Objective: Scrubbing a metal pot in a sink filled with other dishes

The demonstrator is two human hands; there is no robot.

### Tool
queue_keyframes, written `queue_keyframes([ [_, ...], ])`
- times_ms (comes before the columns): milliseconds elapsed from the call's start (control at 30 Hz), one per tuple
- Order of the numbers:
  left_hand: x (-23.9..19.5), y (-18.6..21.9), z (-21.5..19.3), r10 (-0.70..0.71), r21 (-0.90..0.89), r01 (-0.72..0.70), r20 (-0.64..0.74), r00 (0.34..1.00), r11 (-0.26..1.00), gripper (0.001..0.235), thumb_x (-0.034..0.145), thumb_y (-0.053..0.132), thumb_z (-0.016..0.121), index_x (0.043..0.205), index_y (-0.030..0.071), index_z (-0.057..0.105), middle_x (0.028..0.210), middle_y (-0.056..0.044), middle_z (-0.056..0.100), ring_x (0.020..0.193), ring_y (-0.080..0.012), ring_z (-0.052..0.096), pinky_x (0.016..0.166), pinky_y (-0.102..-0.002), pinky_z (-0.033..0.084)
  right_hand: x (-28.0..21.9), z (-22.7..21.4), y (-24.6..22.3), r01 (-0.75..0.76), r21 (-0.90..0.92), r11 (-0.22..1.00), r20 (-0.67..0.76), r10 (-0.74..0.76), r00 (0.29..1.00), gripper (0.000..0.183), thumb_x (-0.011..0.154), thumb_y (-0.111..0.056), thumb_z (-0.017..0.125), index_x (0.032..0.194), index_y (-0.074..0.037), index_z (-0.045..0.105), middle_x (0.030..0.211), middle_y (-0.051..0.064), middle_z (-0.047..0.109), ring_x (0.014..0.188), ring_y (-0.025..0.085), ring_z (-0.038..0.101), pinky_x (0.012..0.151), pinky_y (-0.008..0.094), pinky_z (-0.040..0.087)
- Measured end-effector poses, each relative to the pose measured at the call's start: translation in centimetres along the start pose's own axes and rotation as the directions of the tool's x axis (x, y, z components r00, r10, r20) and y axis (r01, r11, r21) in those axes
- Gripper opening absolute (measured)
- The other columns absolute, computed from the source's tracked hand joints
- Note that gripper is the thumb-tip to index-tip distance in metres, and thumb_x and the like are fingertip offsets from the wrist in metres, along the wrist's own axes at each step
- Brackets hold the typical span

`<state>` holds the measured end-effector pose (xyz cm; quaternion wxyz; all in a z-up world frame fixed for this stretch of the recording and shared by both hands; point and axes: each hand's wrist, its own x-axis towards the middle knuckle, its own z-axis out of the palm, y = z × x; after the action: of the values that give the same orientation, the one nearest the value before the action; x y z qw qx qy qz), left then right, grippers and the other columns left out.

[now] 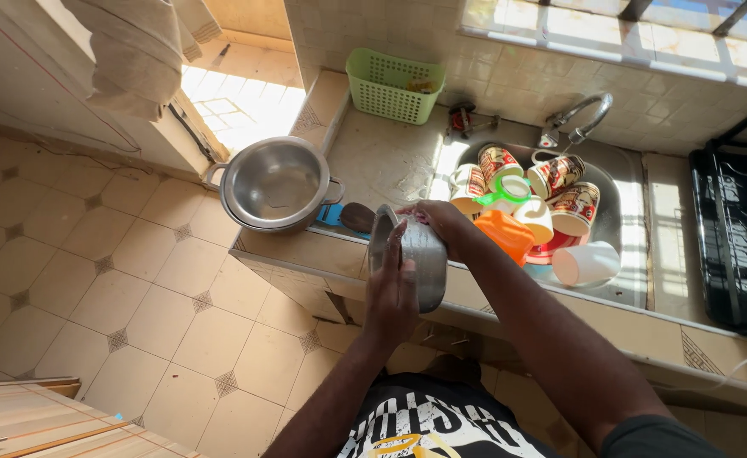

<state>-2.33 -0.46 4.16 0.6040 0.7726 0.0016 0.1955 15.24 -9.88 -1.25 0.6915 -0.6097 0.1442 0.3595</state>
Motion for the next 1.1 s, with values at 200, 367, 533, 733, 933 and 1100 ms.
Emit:
queue_keyframes([
  [200,2.0,-0.7,-0.1,-0.139,-0.318,0.24,0.309,0.941,0.917,0.076,0.095,0.026,0.044,0.166,0.017,0.018,0.169,-0.028,0.014,0.154,-0.052,0.009,0.123,-0.063,0.011,-4.7,0.7,0.0,0.19,-0.127,0.973,-0.086,-0.202,0.976,0.036,0.078,-0.019,0.059,0.108,-0.008,0.076,0.066,0.005,0.046,0.059,0.016,0.047,0.05,0.032,0.041],
  [367,3.3,-3.3,1.3,-0.207,-0.543,0.297,0.222,0.953,0.786,0.077,0.096,0.022,0.049,0.166,0.013,0.018,0.169,-0.027,0.002,0.153,-0.0537,-0.003,0.124,-0.061,0.006,-8.6,0.6,2.5,0.519,-0.432,0.738,-0.061,-0.598,0.799,0.047,0.089,-0.011,0.047,0.128,-0.005,0.073,0.1,0.015,0.056,0.096,0.026,0.055,0.083,0.04,0.045],
  [533,3.5,-2.8,1.6,-0.217,-0.503,0.27,0.163,0.962,0.821,0.073,0.099,0.022,0.049,0.163,0.005,0.019,0.167,-0.029,0.01,0.155,-0.0495,0.005,0.125,-0.059,0.011,-10.6,0.2,8.2,0.822,-0.551,0.143,0.172,-0.945,0.28,0.046,0.097,-0.002,0.042,0.139,0.005,0.06,0.135,0.028,0.058,0.133,0.048,0.053,0.111,0.059,0.042],
  [733,3.8,-1.8,2.0,-0.215,0.077,0.209,0.08,0.973,0.975,0.058,0.103,0.024,0.04,0.156,0.0,0.035,0.153,-0.035,0.04,0.145,-0.0523,0.033,0.12,-0.063,0.027,-9.7,0.6,10.9,0.743,-0.66,-0.111,0.216,-0.975,0.046,0.046,0.106,-0.011,0.037,0.146,0.009,0.049,0.145,0.03,0.048,0.143,0.053,0.039,0.122,0.064,0.024],
  [933,3.1,0.4,1.1,-0.072,0.304,0.057,0.038,0.997,0.951,0.057,0.1,0.013,0.04,0.156,0.004,0.039,0.12,-0.041,0.064,0.108,-0.0618,0.062,0.092,-0.069,0.051,-8.5,0.6,7.4,0.827,-0.541,0.156,0.07,-0.971,0.228,0.04,0.104,-0.006,0.037,0.132,0.008,0.062,0.13,0.026,0.062,0.133,0.046,0.054,0.119,0.059,0.034],
  [1100,2.3,-1.2,2.1,-0.098,0.298,0.093,-0.001,0.995,0.95,0.05,0.1,0.012,0.043,0.148,0.002,0.05,0.108,-0.04,0.069,0.096,-0.0591,0.069,0.08,-0.063,0.059,-5.9,1.0,2.2,0.477,-0.189,0.858,-0.207,-0.51,0.835,0.042,0.085,-0.015,0.049,0.113,-0.011,0.08,0.064,0.01,0.055,0.05,0.014,0.053,0.051,0.028,0.053],
])
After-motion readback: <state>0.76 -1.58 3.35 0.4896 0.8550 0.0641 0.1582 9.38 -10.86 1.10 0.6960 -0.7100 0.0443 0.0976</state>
